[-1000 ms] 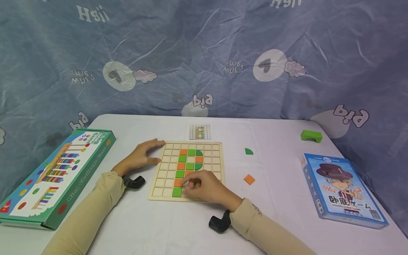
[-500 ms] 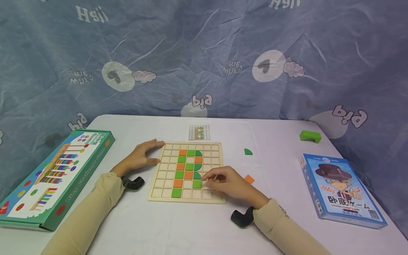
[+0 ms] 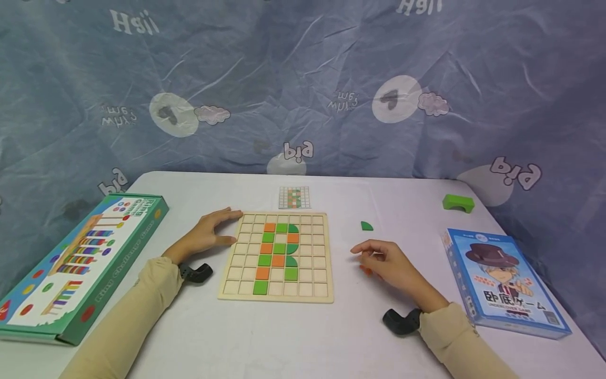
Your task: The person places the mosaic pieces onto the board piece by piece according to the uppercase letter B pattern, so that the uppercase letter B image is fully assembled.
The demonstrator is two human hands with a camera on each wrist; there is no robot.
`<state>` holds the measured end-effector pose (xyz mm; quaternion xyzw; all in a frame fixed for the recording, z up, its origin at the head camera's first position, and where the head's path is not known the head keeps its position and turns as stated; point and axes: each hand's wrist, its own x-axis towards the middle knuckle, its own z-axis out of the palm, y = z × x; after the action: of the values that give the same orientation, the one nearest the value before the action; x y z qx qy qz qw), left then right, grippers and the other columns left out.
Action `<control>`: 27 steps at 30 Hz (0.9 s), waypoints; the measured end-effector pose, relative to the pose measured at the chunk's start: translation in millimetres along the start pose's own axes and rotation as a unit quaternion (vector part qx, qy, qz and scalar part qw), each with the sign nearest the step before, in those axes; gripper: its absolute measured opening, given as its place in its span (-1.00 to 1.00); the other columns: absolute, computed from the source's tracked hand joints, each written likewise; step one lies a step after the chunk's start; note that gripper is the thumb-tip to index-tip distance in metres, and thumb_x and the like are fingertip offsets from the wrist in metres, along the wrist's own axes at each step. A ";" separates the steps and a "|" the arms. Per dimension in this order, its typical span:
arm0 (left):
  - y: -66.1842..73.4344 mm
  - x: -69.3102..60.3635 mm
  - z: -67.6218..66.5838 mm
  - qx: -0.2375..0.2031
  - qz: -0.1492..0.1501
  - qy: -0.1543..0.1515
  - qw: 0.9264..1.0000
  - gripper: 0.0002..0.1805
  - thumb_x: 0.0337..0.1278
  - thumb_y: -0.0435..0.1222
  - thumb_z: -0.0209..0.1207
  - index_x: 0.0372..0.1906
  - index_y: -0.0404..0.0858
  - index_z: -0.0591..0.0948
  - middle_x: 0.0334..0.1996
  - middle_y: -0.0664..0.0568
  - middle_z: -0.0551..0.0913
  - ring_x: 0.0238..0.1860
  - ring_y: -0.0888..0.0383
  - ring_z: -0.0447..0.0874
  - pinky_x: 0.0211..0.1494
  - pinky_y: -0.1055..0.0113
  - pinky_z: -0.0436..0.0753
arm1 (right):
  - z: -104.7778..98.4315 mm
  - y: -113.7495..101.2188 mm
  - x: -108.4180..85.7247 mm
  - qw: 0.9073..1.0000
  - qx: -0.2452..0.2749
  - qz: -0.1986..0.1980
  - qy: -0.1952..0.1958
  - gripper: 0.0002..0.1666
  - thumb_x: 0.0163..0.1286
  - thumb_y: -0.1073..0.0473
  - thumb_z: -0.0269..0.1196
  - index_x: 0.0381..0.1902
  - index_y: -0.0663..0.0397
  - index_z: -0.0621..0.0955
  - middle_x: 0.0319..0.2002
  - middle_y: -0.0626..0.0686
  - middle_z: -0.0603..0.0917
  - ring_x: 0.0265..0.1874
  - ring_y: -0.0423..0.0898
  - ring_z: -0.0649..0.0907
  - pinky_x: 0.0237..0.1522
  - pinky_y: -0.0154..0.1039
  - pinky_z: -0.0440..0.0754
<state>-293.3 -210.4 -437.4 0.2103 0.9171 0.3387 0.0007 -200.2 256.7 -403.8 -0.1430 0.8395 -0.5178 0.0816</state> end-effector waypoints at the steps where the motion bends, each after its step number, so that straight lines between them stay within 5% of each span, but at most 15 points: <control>1: 0.0 -0.2 -0.2 -0.001 -0.001 0.000 1.000 -0.18 0.16 -0.19 0.45 0.53 -0.33 0.52 0.56 -0.27 0.44 0.67 -0.32 0.17 0.68 -0.37 -0.04 | -2.0 1.8 -0.8 1.000 -0.005 0.013 0.006 -0.67 0.61 0.33 0.23 0.21 0.44 0.65 -0.34 0.04 0.64 -0.63 -0.15 0.43 -0.62 -0.30 0.39; 8: 1.8 -1.3 -1.1 -0.007 0.001 0.003 1.000 -0.19 0.13 -0.22 0.45 0.52 -0.35 0.52 0.56 -0.27 0.45 0.66 -0.33 0.17 0.68 -0.38 -0.02 | -8.6 11.3 -2.2 0.998 -0.006 0.060 0.023 -0.63 0.59 0.34 0.22 0.24 0.48 0.62 -0.47 0.01 0.50 -0.67 -0.20 0.37 -0.63 -0.34 0.36; 12: 2.3 -1.7 -1.1 -0.018 0.002 0.005 1.000 -0.19 0.12 -0.23 0.46 0.51 -0.35 0.53 0.56 -0.27 0.45 0.66 -0.33 0.17 0.68 -0.37 0.00 | -9.8 13.5 -3.3 0.997 -0.017 0.070 0.017 -0.61 0.54 0.39 0.21 0.24 0.48 0.62 -0.36 0.04 0.57 -0.65 -0.20 0.36 -0.63 -0.35 0.36; 18: 3.9 -0.2 -1.0 -0.016 -0.005 0.002 1.000 -0.17 0.11 -0.21 0.47 0.52 -0.35 0.53 0.56 -0.27 0.44 0.66 -0.34 0.16 0.68 -0.37 -0.05 | -14.4 16.9 -4.4 0.996 -0.080 0.028 0.000 -0.49 0.23 0.54 0.22 0.18 0.43 0.67 -0.19 0.09 0.54 -0.54 -0.18 0.34 -0.46 -0.32 0.37; 27: 3.8 -1.8 -1.3 -0.017 -0.002 0.004 1.000 -0.17 0.10 -0.19 0.48 0.51 -0.35 0.53 0.56 -0.28 0.45 0.66 -0.35 0.17 0.67 -0.41 -0.03 | -15.3 16.5 -7.2 0.994 -0.108 0.022 0.002 -0.61 0.22 0.49 0.36 0.04 0.41 0.73 -0.20 0.06 0.58 -0.52 -0.21 0.36 -0.44 -0.31 0.34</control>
<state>-290.4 -209.2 -434.3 0.2072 0.9116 0.3549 0.0014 -200.2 279.0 -411.7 -0.1319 0.8934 -0.4227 0.0755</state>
